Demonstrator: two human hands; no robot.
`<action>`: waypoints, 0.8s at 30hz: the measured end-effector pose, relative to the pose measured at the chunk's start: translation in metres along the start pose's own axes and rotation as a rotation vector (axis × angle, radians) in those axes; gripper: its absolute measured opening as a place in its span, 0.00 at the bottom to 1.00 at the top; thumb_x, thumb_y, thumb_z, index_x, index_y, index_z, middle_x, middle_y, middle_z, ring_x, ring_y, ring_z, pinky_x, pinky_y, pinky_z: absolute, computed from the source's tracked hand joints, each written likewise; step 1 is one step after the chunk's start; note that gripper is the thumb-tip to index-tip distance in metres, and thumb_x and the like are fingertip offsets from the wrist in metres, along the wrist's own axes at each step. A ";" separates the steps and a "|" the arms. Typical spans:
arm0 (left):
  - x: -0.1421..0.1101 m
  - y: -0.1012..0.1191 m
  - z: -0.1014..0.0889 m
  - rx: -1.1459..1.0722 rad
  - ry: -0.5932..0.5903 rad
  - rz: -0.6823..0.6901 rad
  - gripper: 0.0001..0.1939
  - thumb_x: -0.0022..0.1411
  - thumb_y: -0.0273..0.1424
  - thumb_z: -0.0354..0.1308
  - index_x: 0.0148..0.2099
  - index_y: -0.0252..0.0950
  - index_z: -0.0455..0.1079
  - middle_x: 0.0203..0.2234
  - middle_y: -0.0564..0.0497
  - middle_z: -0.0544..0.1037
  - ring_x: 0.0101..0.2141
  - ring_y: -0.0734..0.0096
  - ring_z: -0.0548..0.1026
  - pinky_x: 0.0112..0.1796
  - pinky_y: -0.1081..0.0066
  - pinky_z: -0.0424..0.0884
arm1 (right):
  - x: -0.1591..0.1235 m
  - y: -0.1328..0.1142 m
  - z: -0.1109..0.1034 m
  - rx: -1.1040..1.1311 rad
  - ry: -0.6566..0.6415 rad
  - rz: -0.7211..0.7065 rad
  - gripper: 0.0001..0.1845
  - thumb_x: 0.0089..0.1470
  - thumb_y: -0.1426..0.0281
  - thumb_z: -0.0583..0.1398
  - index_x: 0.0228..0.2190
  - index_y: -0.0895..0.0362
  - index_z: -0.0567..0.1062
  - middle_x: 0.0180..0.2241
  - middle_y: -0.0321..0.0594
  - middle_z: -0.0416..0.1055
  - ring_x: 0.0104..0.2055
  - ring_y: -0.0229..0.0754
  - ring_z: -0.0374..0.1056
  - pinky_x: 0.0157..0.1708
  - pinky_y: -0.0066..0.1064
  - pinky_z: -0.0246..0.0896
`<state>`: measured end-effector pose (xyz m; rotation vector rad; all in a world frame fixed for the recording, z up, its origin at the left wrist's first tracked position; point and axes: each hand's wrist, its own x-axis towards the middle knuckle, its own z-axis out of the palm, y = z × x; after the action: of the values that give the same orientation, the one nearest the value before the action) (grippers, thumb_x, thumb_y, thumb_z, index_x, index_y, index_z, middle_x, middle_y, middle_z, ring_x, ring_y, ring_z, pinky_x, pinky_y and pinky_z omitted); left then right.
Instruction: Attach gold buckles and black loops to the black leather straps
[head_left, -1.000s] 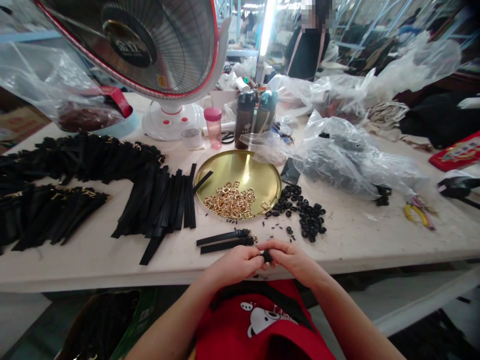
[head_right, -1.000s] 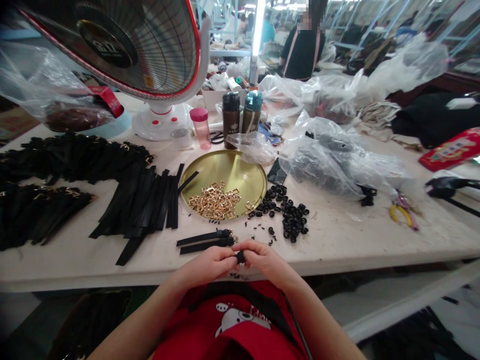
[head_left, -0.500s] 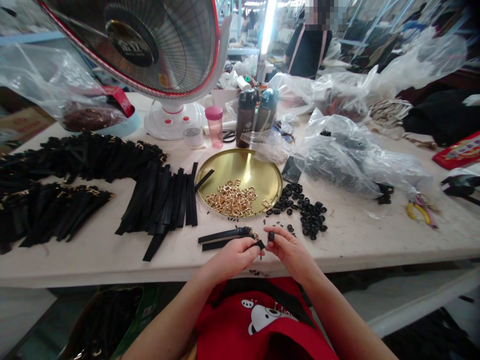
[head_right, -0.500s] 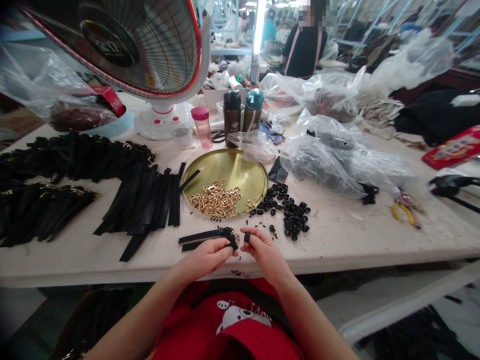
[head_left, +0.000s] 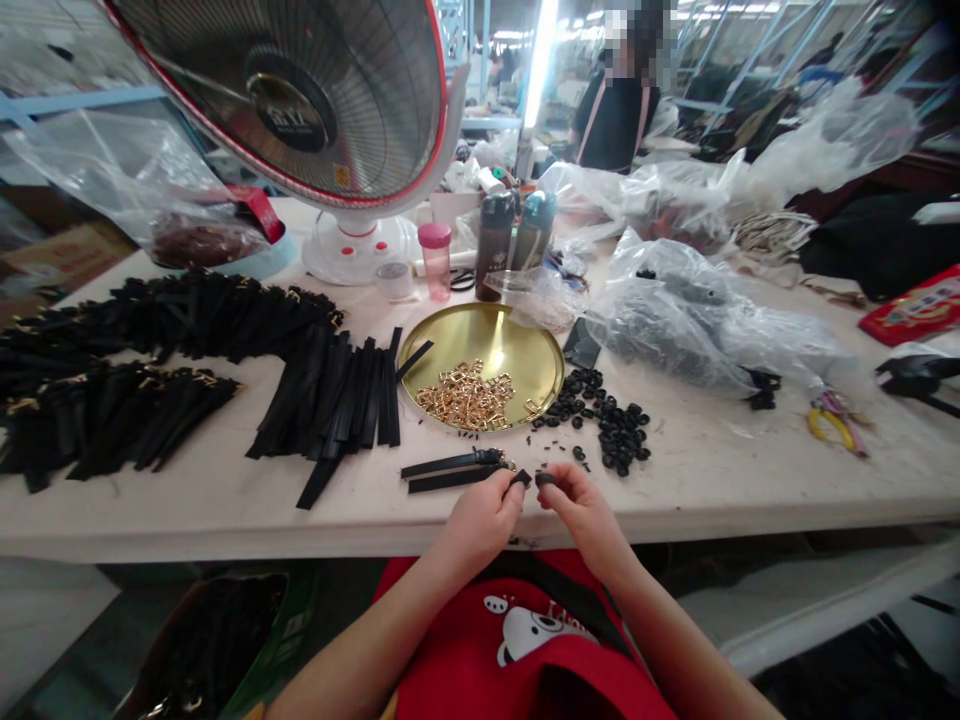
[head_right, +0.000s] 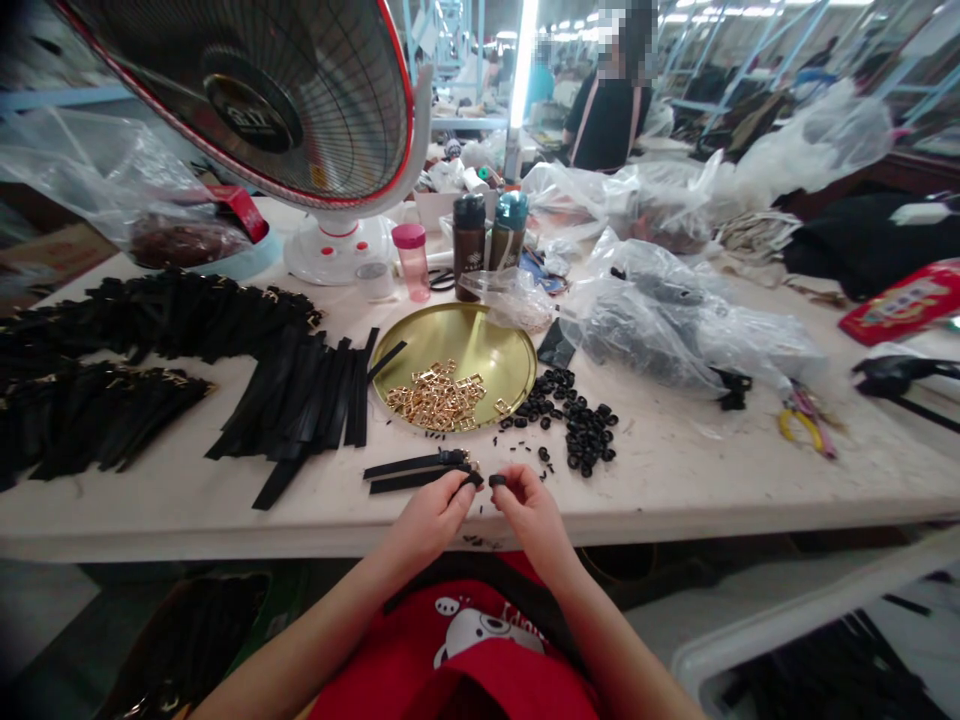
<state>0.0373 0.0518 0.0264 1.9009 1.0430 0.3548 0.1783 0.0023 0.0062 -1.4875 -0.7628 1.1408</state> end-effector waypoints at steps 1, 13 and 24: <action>0.000 0.000 0.002 -0.011 0.012 -0.007 0.13 0.62 0.35 0.41 0.35 0.35 0.64 0.28 0.51 0.72 0.30 0.71 0.68 0.31 0.74 0.60 | 0.000 0.000 0.000 0.030 0.008 0.010 0.13 0.42 0.61 0.63 0.27 0.55 0.68 0.23 0.32 0.65 0.27 0.37 0.62 0.31 0.30 0.57; 0.005 -0.006 0.015 -0.050 0.065 -0.044 0.12 0.62 0.34 0.41 0.32 0.35 0.62 0.25 0.52 0.70 0.28 0.72 0.67 0.29 0.74 0.58 | 0.003 0.015 0.001 0.195 -0.042 0.083 0.10 0.45 0.62 0.62 0.27 0.56 0.71 0.26 0.34 0.69 0.30 0.37 0.64 0.37 0.32 0.59; 0.010 -0.002 -0.003 0.017 -0.169 0.031 0.12 0.58 0.31 0.42 0.27 0.35 0.63 0.22 0.52 0.70 0.25 0.72 0.66 0.25 0.74 0.56 | 0.001 0.013 -0.009 -0.274 -0.067 -0.234 0.08 0.49 0.63 0.59 0.29 0.54 0.74 0.29 0.39 0.73 0.34 0.43 0.68 0.37 0.36 0.61</action>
<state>0.0402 0.0617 0.0251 1.9276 0.9077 0.1998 0.1858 -0.0030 -0.0070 -1.5404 -1.1445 0.9406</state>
